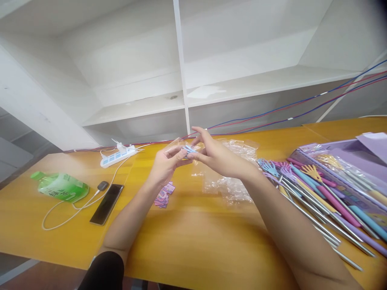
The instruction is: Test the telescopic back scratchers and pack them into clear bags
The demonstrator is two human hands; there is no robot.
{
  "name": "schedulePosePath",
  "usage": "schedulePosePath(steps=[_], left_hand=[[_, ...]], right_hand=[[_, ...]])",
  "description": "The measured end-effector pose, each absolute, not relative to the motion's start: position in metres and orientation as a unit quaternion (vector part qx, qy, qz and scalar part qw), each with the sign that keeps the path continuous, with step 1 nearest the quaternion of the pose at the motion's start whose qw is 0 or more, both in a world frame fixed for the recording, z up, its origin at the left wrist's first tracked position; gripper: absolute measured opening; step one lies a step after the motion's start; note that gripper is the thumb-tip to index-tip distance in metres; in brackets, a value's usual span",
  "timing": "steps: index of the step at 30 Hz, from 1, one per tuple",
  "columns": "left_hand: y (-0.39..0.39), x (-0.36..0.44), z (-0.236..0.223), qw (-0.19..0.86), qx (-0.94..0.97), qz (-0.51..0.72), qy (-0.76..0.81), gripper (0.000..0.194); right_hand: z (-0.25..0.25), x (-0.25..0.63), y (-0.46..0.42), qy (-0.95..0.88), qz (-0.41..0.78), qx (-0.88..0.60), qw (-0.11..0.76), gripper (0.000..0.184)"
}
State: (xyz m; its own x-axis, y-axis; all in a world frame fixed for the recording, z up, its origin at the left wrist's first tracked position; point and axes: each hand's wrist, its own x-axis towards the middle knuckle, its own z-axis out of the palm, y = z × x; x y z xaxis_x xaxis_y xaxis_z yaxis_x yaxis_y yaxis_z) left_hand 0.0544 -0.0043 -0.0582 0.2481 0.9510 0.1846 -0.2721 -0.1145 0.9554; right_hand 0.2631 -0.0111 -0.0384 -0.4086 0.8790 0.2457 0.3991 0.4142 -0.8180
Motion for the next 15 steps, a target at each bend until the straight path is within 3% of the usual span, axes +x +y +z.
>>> schedulePosePath(steps=[4,9,15], left_hand=[[0.0,0.047,-0.053,0.543,0.545,0.564,0.301,0.03],[0.009,0.022,-0.029,0.492,0.498,0.658,0.277,0.031],[0.011,0.01,-0.017,0.478,0.487,0.675,0.28,0.041]], right_hand=[[-0.035,0.265,-0.013,-0.774,0.324,-0.424,0.34,0.08],[-0.026,0.286,-0.012,-0.804,0.262,-0.441,0.302,0.037],[-0.021,0.293,-0.01,-0.812,0.21,-0.418,0.349,0.038]])
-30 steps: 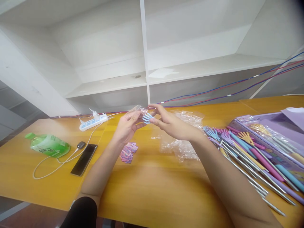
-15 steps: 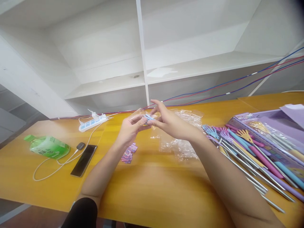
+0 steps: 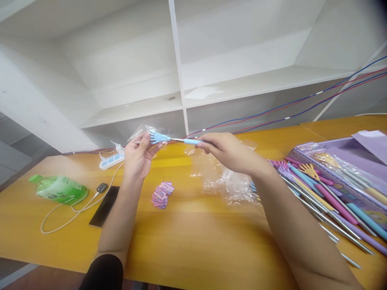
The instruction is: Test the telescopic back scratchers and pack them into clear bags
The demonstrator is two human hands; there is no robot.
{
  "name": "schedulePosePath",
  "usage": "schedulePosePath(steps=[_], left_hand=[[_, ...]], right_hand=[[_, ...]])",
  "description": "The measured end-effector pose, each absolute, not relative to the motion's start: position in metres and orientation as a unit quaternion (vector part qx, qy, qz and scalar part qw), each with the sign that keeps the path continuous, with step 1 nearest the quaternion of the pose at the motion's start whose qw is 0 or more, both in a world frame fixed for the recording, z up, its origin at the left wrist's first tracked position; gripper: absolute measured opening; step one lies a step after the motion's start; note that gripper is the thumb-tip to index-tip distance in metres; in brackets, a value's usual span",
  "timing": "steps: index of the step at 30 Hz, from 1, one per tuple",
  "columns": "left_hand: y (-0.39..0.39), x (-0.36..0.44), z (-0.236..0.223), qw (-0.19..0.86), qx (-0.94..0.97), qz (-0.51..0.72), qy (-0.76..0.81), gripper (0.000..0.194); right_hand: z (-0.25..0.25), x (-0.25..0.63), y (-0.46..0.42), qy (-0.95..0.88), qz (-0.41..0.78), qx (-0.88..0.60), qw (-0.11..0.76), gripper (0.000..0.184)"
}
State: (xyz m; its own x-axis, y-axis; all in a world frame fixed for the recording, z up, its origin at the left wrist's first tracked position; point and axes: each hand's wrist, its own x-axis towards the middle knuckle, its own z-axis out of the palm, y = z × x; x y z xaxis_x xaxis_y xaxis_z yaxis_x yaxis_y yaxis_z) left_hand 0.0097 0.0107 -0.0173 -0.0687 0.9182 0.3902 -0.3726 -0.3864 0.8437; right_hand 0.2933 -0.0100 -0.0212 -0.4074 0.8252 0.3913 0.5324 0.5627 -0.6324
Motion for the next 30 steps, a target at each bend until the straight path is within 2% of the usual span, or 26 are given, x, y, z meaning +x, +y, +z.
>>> schedulePosePath(steps=[9,13,16,18,25,30], left_hand=[[0.007,0.018,-0.02,0.479,0.498,0.665,0.285,0.041],[0.006,0.023,-0.024,0.495,0.481,0.662,0.292,0.043],[0.005,0.025,-0.027,0.509,0.467,0.659,0.298,0.043],[0.005,0.026,-0.028,0.517,0.467,0.652,0.298,0.043],[-0.002,0.039,-0.036,0.545,0.468,0.626,0.303,0.041],[-0.006,0.051,-0.048,0.567,0.484,0.591,0.31,0.041]], right_hand=[[-0.026,0.283,-0.012,-0.808,0.172,-0.414,0.382,0.036],[-0.027,0.275,-0.014,-0.797,0.179,-0.404,0.411,0.027],[-0.03,0.271,-0.015,-0.775,0.188,-0.409,0.444,0.038],[-0.031,0.27,-0.015,-0.766,0.185,-0.403,0.466,0.037],[-0.033,0.256,-0.023,-0.751,0.193,-0.393,0.494,0.018],[-0.039,0.238,-0.026,-0.763,0.141,-0.362,0.517,0.008]])
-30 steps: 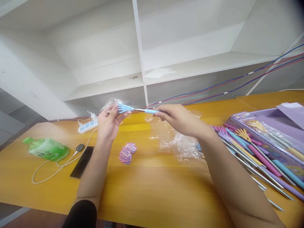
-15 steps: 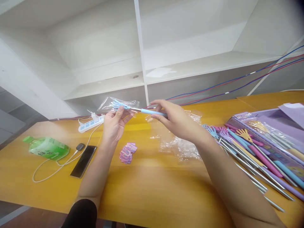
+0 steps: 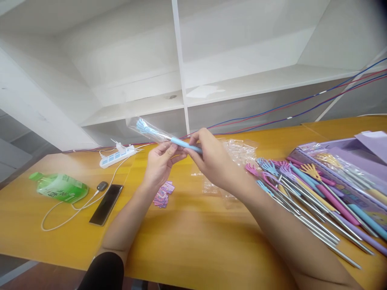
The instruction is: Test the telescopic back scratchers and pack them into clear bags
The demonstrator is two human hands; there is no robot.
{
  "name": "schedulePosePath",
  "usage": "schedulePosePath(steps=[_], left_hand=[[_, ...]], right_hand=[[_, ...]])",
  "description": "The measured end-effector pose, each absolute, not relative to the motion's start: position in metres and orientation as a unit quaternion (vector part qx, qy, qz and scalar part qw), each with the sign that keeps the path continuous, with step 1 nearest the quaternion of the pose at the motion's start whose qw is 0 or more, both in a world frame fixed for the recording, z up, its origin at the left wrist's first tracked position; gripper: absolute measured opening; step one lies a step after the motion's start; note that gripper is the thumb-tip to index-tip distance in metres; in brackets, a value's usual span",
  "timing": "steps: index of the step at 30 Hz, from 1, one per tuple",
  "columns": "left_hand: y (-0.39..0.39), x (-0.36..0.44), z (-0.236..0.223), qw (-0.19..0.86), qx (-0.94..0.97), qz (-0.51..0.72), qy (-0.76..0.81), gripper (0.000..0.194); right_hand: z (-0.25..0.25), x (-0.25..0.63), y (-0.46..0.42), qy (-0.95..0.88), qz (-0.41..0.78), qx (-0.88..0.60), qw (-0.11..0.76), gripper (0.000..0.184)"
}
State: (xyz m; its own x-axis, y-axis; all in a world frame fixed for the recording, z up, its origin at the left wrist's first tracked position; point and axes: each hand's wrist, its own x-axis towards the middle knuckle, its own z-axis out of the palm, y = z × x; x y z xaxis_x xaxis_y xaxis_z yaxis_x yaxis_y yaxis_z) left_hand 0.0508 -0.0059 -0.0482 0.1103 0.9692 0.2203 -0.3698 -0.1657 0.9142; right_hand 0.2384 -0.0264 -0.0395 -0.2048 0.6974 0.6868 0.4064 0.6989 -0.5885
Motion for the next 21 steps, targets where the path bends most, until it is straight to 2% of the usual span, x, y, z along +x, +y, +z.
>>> schedulePosePath(steps=[11,15,21], left_hand=[[-0.006,0.052,-0.052,0.518,0.53,0.601,0.299,0.03],[-0.013,0.062,-0.063,0.531,0.558,0.557,0.31,0.03],[-0.012,0.062,-0.057,0.578,0.488,0.564,0.332,0.015]], right_hand=[[-0.053,0.222,-0.027,-0.771,0.093,-0.337,0.532,0.005],[-0.06,0.214,-0.029,-0.755,0.047,-0.359,0.548,0.004],[-0.055,0.212,-0.036,-0.793,0.055,-0.323,0.515,0.013]])
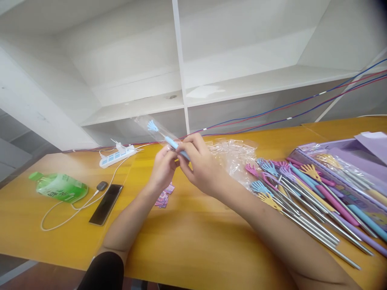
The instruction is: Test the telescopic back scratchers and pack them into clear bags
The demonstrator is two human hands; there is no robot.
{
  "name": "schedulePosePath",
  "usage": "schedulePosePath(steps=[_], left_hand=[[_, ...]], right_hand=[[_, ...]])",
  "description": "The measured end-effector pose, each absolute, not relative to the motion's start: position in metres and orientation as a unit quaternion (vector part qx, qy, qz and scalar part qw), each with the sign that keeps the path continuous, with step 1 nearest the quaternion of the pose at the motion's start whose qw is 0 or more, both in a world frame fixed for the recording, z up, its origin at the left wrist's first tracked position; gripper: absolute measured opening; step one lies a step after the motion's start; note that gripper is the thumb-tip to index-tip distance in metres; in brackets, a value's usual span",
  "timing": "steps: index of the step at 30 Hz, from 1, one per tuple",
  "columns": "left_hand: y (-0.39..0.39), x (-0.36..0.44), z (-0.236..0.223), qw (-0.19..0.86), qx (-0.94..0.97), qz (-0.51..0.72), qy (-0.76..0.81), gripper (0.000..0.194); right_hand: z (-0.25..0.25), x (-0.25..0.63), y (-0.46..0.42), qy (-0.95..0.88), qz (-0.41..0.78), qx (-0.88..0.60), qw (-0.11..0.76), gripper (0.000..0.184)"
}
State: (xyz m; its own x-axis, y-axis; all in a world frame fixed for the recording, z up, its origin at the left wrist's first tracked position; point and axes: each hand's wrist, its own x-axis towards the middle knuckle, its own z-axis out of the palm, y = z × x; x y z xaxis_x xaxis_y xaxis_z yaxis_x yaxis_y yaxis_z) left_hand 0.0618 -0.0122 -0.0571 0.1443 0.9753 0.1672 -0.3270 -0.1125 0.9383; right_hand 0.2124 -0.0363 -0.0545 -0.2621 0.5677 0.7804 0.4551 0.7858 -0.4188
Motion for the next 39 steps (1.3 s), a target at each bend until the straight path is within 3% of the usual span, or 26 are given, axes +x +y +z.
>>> schedulePosePath(steps=[8,13,18,24,28,30,34,39], left_hand=[[-0.007,0.051,-0.041,0.545,0.486,0.6,0.326,0.018],[-0.012,0.058,-0.057,0.561,0.512,0.561,0.329,0.009],[-0.017,0.063,-0.069,0.543,0.584,0.508,0.326,0.022],[-0.023,0.064,-0.066,0.513,0.637,0.45,0.358,0.028],[-0.021,0.067,-0.069,0.539,0.618,0.471,0.325,0.016],[-0.02,0.068,-0.069,0.553,0.597,0.491,0.31,0.021],[-0.019,0.07,-0.065,0.602,0.526,0.518,0.306,0.052],[-0.015,0.069,-0.066,0.64,0.444,0.55,0.302,0.041]], right_hand=[[-0.046,0.223,-0.045,-0.849,0.044,-0.267,0.455,0.024],[-0.039,0.231,-0.045,-0.851,-0.055,-0.293,0.432,0.022],[-0.035,0.238,-0.04,-0.834,-0.139,-0.327,0.423,0.022],[-0.035,0.251,-0.029,-0.825,-0.064,-0.315,0.465,0.016],[-0.034,0.254,-0.03,-0.824,-0.016,-0.317,0.469,0.007],[-0.034,0.252,-0.031,-0.822,-0.003,-0.33,0.465,0.008],[-0.033,0.246,-0.033,-0.816,-0.022,-0.331,0.474,0.012],[-0.036,0.239,-0.034,-0.823,-0.078,-0.306,0.473,0.021]])
